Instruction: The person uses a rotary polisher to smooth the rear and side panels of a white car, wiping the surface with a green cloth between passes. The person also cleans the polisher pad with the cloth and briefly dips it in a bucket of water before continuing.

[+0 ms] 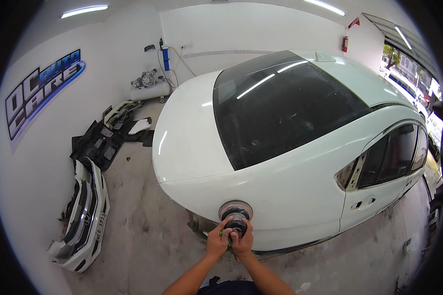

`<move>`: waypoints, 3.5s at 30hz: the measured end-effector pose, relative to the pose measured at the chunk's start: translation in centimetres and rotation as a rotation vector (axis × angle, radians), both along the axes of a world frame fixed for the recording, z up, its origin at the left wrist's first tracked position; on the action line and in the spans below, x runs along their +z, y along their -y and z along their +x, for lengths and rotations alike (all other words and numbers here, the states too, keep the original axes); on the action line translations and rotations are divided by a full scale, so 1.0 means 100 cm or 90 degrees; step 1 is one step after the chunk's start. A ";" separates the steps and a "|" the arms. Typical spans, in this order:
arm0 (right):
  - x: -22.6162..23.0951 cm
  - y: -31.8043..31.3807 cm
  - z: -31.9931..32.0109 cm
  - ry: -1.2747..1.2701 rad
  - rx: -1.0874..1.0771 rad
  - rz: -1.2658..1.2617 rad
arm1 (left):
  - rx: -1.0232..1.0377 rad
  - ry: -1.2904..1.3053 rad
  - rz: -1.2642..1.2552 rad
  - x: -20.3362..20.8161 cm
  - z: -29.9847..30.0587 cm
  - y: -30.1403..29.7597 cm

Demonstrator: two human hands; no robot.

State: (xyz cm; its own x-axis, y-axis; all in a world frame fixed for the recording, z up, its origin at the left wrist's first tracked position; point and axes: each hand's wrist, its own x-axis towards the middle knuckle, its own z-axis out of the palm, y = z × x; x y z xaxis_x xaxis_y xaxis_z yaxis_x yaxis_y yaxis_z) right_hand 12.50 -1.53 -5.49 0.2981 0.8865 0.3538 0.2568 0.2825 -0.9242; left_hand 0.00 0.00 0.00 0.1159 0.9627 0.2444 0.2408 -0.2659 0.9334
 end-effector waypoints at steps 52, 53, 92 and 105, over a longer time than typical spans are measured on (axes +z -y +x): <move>0.073 -0.015 0.024 0.049 -0.132 -0.004 | -0.116 -0.139 -0.109 0.070 0.023 -0.038; 0.095 -0.029 0.027 0.077 -0.106 -0.007 | -0.090 -0.106 -0.113 0.081 0.022 -0.050; 0.164 -0.067 0.057 0.288 -0.140 -0.115 | -0.023 -0.018 0.050 0.105 0.060 -0.089; 0.081 -0.004 0.108 0.115 -0.158 -0.161 | -0.113 -0.139 0.022 0.073 0.106 -0.038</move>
State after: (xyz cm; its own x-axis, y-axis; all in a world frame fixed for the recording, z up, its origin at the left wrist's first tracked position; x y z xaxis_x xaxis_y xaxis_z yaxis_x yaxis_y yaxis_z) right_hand 23.33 -1.09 2.57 0.4670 0.8613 0.2003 0.4535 -0.0388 -0.8904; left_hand 10.65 3.82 7.33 0.3359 0.9141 0.2273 0.3819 -0.3527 0.8542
